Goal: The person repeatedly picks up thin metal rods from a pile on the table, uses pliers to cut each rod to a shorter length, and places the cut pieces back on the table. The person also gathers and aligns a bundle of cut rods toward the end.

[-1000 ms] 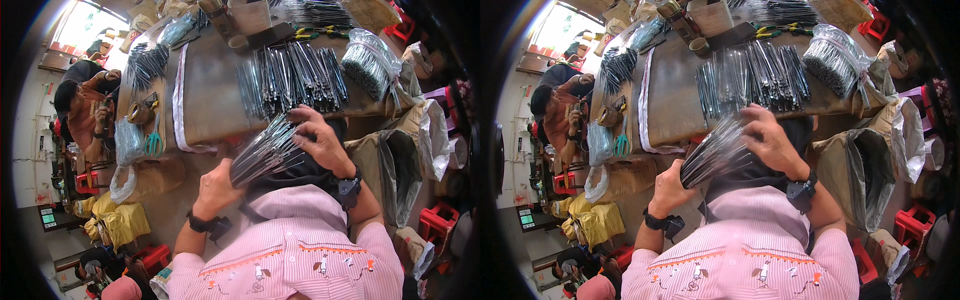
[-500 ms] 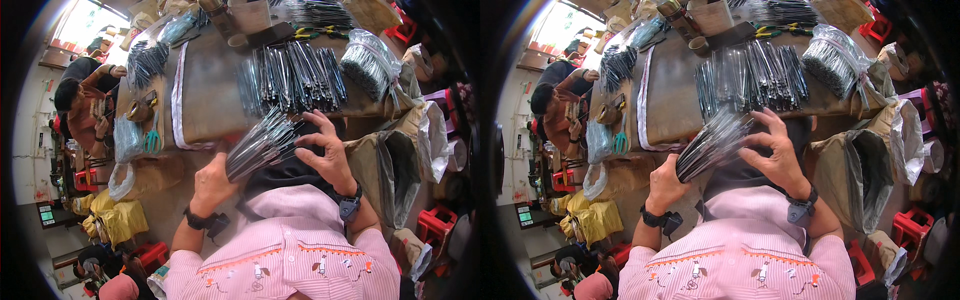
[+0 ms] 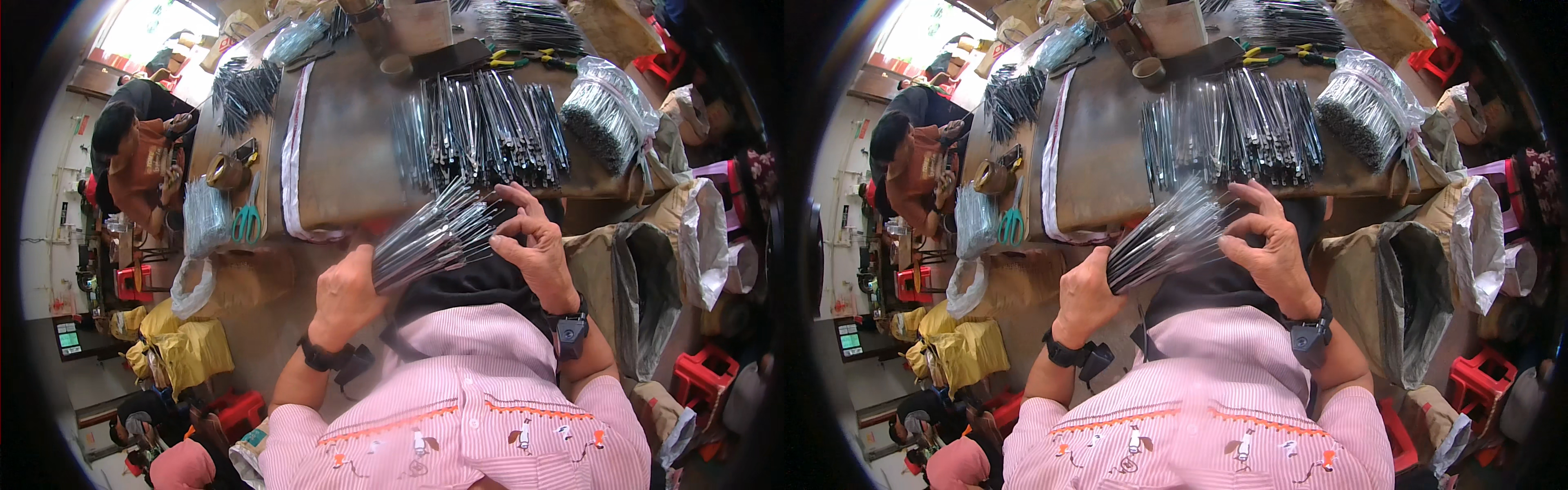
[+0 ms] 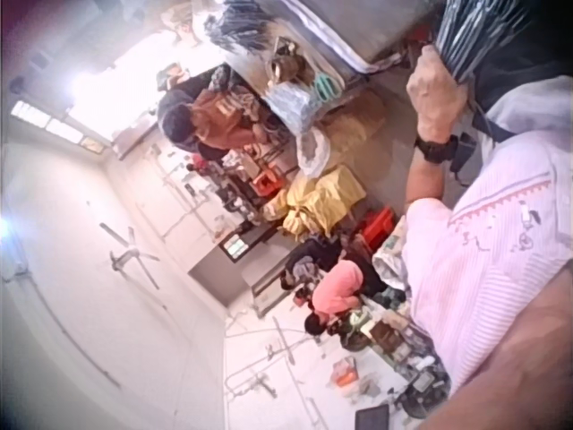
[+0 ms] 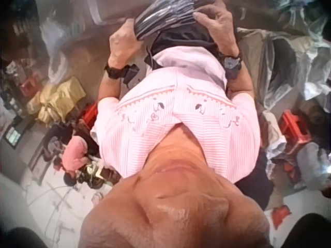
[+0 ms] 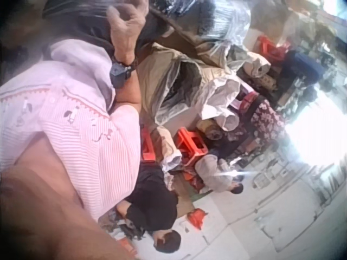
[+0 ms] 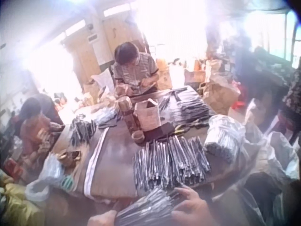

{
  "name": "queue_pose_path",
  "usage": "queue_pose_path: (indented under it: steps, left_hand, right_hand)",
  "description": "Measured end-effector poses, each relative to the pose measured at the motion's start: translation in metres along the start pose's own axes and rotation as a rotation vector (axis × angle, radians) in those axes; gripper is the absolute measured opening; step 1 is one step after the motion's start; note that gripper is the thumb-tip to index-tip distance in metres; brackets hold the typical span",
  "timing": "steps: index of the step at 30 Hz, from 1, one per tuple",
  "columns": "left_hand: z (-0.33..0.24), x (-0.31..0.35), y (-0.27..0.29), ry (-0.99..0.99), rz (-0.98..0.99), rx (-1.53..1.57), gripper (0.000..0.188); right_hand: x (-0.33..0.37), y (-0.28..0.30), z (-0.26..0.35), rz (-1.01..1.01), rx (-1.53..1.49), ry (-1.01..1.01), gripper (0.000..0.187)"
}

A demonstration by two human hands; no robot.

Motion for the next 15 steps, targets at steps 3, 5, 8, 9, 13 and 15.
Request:
queue_pose_path:
  steps: [3,5,8,9,13,15]
  left_hand:
    - [0.000,0.000,-0.001,-0.029,-0.025,-0.013,0.049]
    - [0.002,0.001,0.000,-0.029,-0.040,-0.022,0.050]
    - [0.007,0.003,0.005,-0.016,-0.052,-0.019,0.052]
    - [0.008,0.004,0.006,-0.003,-0.044,-0.024,0.053]
    - [0.010,0.006,0.010,-0.062,-0.088,-0.059,0.056]
    - [0.010,0.008,0.010,-0.098,-0.126,-0.084,0.057]
  right_hand:
    - [0.002,0.003,-0.001,-0.011,-0.041,-0.020,0.006]
    - [0.002,0.007,-0.001,-0.037,-0.095,-0.017,0.005]
    - [0.002,0.016,0.003,-0.030,-0.066,-0.018,0.009]
    - [0.001,0.015,0.003,0.007,-0.062,-0.065,0.012]
    - [-0.002,0.021,0.005,-0.003,-0.275,-0.128,0.022]
    - [-0.003,0.026,0.005,-0.098,-0.355,-0.135,0.022]
Point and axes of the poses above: each hand's wrist, its own x-axis away from the middle knuckle, its own y-axis out of the back of the hand, z = x × y, the point moved 3 cm from there along -x, towards the middle knuckle, and after that the axes turned 9 degrees about z, right-handed, at the moved point
